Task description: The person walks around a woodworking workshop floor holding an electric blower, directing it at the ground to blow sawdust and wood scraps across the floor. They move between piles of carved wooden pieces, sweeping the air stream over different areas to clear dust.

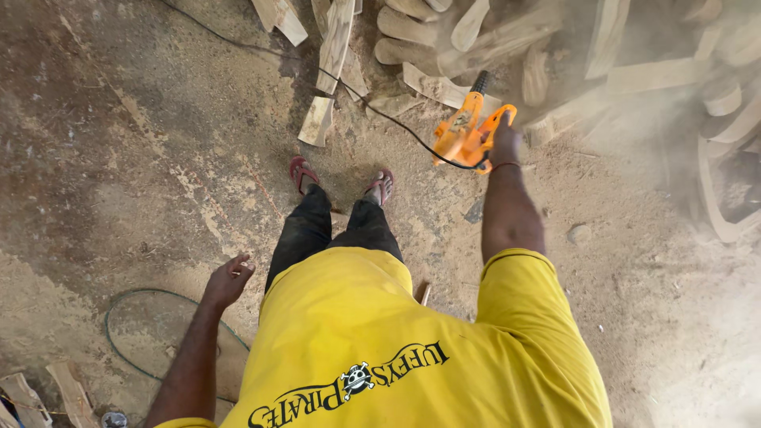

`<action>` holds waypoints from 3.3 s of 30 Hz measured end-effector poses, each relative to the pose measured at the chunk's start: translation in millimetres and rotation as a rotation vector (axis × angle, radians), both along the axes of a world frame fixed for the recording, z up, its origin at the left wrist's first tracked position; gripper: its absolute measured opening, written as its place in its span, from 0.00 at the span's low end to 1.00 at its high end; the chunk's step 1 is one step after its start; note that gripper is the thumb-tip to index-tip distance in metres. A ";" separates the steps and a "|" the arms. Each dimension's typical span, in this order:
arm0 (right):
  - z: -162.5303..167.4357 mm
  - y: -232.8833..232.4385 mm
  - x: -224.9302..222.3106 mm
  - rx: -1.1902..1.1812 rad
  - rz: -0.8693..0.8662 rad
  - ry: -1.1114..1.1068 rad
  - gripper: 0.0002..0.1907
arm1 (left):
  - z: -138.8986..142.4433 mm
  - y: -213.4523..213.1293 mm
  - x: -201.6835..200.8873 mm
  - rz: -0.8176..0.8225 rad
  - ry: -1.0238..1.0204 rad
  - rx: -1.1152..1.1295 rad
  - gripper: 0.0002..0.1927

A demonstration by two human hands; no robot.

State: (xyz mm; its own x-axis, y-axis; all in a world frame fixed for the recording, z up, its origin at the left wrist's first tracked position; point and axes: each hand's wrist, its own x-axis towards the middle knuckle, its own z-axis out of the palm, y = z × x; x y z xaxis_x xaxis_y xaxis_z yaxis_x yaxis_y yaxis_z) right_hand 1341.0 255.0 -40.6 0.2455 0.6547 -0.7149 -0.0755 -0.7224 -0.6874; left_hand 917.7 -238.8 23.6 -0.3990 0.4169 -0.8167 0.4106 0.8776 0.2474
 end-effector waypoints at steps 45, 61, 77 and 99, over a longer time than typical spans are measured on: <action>0.3 -167.7 -228.3 -0.123 0.115 -0.077 0.26 | -48.7 -43.1 -194.1 0.006 -0.089 0.007 0.34; 5.9 -237.3 -326.6 -0.169 -0.037 -0.057 0.29 | -52.8 -9.0 -221.3 0.040 -0.179 0.011 0.32; 21.5 -253.1 -244.7 -0.186 -0.276 -0.210 0.28 | -62.6 -31.5 -246.7 -0.051 -0.133 0.026 0.33; 43.4 -250.0 -161.3 -0.114 -0.386 -0.117 0.29 | -52.4 21.0 -249.5 -0.189 -0.124 -0.095 0.30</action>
State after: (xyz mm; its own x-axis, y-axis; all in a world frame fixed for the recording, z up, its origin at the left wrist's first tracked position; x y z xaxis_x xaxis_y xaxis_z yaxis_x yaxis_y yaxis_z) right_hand 1179.8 5.0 2.8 0.5412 0.4167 -0.7304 -0.2820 -0.7284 -0.6245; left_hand 668.3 -217.8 -28.8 -0.2148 0.3939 -0.8937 0.5416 0.8095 0.2266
